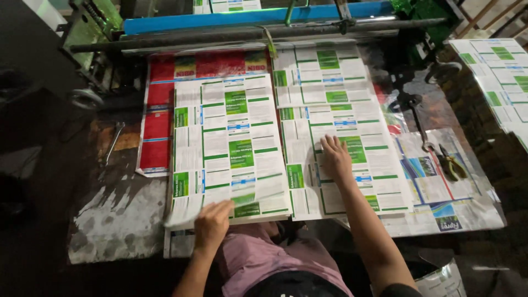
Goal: The person picks up stacks of printed paper sheets from a pile and places them onto a table surface. They repeatedly align and smooth the sheets with their hands to organize them into neat stacks.
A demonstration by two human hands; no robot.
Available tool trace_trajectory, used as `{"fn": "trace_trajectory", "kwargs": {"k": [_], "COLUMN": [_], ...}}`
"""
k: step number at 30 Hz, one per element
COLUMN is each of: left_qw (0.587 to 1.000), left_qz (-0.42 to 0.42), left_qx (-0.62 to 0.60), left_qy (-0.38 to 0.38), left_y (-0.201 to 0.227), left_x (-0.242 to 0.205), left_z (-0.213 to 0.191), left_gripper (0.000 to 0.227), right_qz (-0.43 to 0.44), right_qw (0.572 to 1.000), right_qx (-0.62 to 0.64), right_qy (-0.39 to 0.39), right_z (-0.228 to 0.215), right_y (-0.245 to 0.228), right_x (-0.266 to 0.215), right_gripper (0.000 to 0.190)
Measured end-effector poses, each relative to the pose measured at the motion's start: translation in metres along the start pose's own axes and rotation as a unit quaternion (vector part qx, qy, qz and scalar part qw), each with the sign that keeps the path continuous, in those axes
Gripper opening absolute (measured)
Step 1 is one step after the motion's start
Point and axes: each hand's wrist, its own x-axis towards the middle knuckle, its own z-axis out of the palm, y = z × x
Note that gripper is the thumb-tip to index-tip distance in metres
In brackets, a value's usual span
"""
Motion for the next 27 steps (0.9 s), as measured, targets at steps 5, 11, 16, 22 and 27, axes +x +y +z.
{"fn": "trace_trajectory", "kwargs": {"k": [5,11,16,22,27], "left_qw": [0.979,0.986,0.988,0.990,0.995], "left_qz": [0.067,0.062,0.052,0.057,0.017], "left_qx": [0.097,0.095,0.109,0.072,0.074], "left_qy": [0.169,0.120,0.101,0.106,0.071], "left_y": [0.041,-0.047,-0.091,-0.098,-0.126], "left_x": [0.048,0.028,0.049,0.104,0.146], "left_z": [-0.077,0.041,0.082,0.077,0.110], "left_gripper": [0.032,0.030,0.028,0.027,0.028], "right_qz": [0.069,0.102,0.108,0.064,0.022], "right_qw": [0.996,0.987,0.988,0.994,0.996], "right_qx": [0.041,0.056,0.070,0.075,0.067], "right_qy": [0.047,0.107,0.083,0.039,-0.054], "right_z": [-0.052,-0.039,-0.044,-0.056,-0.060], "right_y": [-0.045,-0.071,-0.077,-0.069,-0.052], "right_x": [-0.020,-0.090,-0.130,-0.160,-0.173], "right_gripper": [0.040,0.053,0.049,0.046,0.067]}}
